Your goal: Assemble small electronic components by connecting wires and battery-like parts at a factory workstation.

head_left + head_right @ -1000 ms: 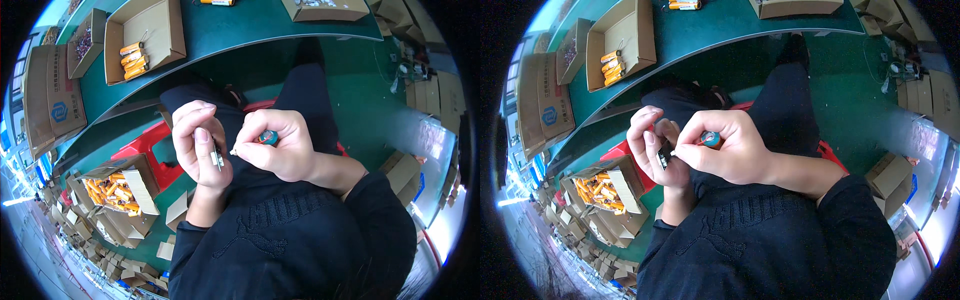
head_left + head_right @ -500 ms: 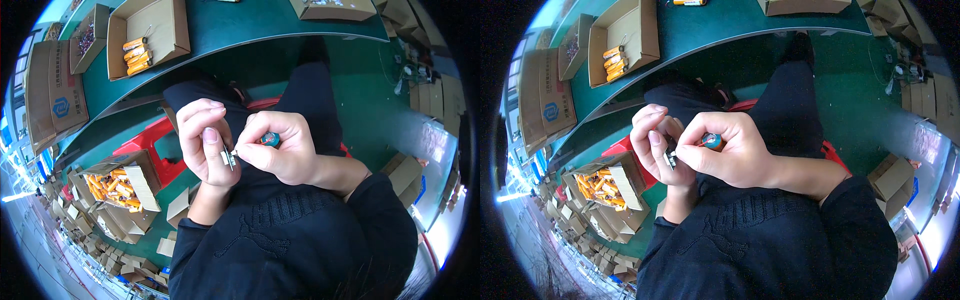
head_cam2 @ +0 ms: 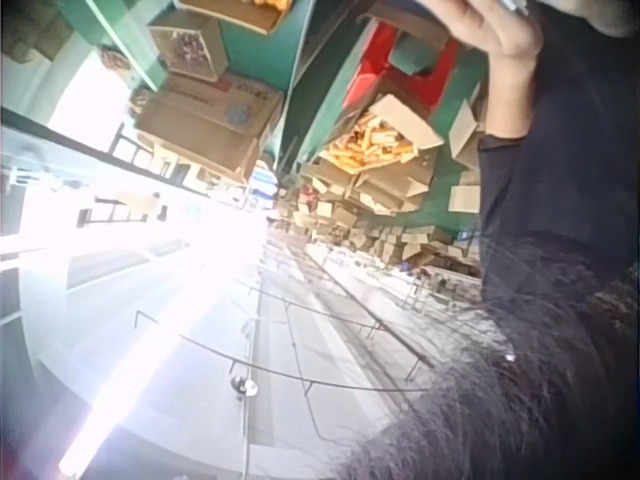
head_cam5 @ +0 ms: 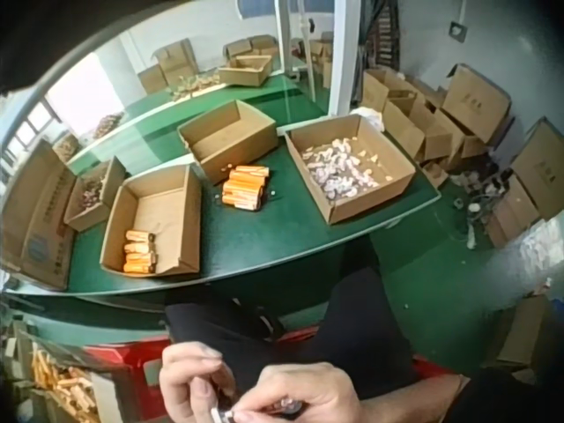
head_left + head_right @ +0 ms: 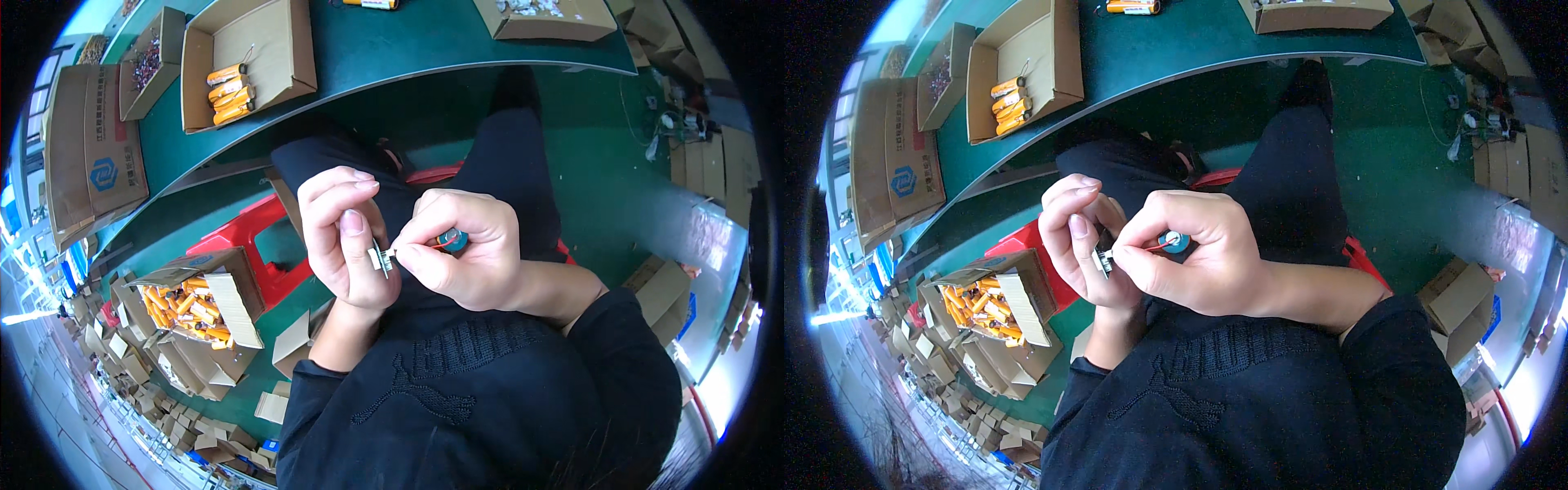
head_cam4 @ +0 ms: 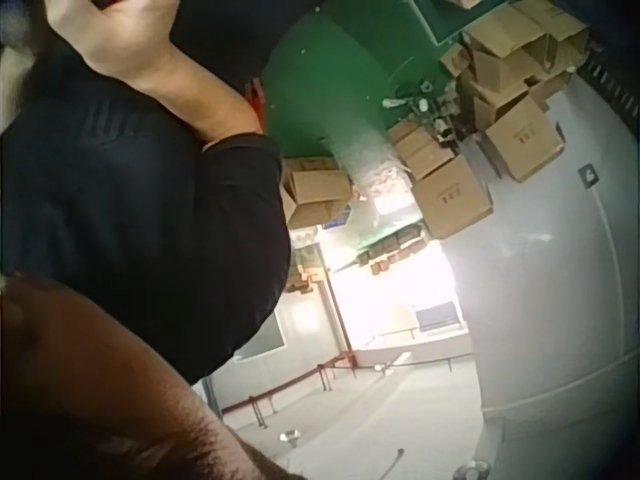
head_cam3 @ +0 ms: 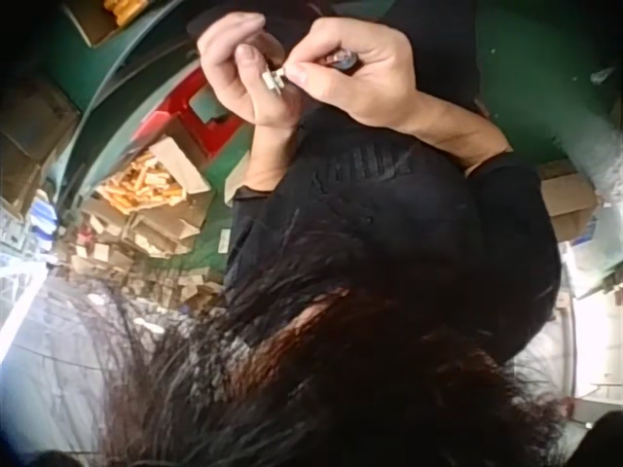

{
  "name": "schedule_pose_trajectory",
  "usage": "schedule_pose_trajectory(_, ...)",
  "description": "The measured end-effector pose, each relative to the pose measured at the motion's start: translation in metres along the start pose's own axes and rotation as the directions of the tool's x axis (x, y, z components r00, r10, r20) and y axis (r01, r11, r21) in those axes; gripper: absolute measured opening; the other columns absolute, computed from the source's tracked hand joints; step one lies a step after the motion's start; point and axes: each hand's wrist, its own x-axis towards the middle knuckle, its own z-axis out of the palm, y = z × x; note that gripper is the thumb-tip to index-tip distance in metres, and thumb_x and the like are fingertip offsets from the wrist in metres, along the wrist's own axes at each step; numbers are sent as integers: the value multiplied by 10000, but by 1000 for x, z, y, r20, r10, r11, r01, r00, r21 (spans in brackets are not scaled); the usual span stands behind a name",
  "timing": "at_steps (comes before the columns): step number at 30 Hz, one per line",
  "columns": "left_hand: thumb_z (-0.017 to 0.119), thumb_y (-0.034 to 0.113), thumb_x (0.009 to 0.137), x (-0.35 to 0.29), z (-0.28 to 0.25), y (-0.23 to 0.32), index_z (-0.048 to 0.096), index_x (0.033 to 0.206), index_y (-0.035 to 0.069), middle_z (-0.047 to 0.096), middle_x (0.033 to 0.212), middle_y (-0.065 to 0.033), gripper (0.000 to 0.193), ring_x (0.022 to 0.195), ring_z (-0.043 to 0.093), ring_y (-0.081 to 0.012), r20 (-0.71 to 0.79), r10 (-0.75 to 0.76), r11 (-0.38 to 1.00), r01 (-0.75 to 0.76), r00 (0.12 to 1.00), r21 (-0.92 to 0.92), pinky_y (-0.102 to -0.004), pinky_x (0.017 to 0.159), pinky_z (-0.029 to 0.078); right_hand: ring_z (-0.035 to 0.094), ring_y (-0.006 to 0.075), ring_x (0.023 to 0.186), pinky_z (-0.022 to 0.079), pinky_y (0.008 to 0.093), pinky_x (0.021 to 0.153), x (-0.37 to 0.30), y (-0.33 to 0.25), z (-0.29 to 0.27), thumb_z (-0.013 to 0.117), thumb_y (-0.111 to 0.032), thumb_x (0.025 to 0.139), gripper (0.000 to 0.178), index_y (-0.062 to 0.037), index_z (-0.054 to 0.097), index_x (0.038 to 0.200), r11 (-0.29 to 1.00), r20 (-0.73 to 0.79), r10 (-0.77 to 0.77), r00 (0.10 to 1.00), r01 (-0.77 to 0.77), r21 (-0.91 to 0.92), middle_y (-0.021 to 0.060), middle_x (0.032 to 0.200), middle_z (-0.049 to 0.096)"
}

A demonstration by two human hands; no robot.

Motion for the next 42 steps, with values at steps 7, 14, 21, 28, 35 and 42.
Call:
schedule_pose_trajectory(7, 445, 129, 1026, -1, 0, -1, 644, 1111, 14, 569, 1187, -140, 245, 689, 468, -107, 21, -2, 1000, 2, 1000, -6, -220, 539, 376, 459, 122, 579, 382, 245, 546, 0, -1, 0, 643, 144, 733, 205, -28, 667, 841, 998, -7, -38, 999, 38, -49, 47, 696, 605)
schedule_pose_trajectory(14, 435, 98, 1002, 3, -3, 0, 646, 1142, 5, 558, 1189, -143, 269, 745, 469, -122, 74, 13, 999, -15, 997, 35, -236, 591, 381, 451, 120, 570, 373, 242, 549, 2, -3, -4, 646, 127, 750, 170, -20, 669, 833, 999, 28, 41, 999, -40, -5, 44, 691, 604)
schedule_pose_trajectory(21, 420, 41, 962, 10, -9, 1, 643, 1178, -7, 551, 1171, -142, 315, 826, 488, -155, 261, -10, 994, -19, 965, 107, -267, 707, 404, 500, 111, 587, 398, 233, 559, 6, -5, -16, 665, 64, 808, 93, -23, 674, 838, 993, 111, 112, 987, -114, 8, 40, 722, 646)
schedule_pose_trajectory(28, 406, 47, 974, 12, -16, 1, 636, 1187, -10, 554, 1144, -145, 319, 875, 503, -164, 398, -36, 993, -10, 917, 114, -278, 765, 416, 484, 123, 601, 376, 235, 569, 6, -9, -17, 667, 62, 812, 83, -17, 678, 835, 976, 139, 205, 969, -213, 50, 46, 729, 638)
schedule_pose_trajectory(35, 330, 214, 1069, 0, -16, -4, 610, 1178, -5, 571, 1113, -151, 372, 915, 516, -183, 187, -304, 944, 321, 934, -70, -294, 793, 420, 523, 138, 666, 412, 243, 611, 13, 4, -16, 734, 7, 848, 56, -18, 698, 884, 980, 111, 160, 981, -144, -137, 76, 909, 659)
schedule_pose_trajectory(42, 233, 425, 1109, -6, -22, -12, 587, 1184, 6, 575, 1063, -138, 554, 908, 532, -184, 107, -435, 895, 443, 894, -63, -282, 781, 435, 535, 152, 699, 435, 248, 634, 4, 9, -23, 751, -6, 865, 82, -34, 720, 935, 932, 231, -65, 971, 141, -333, 95, 1001, 640)
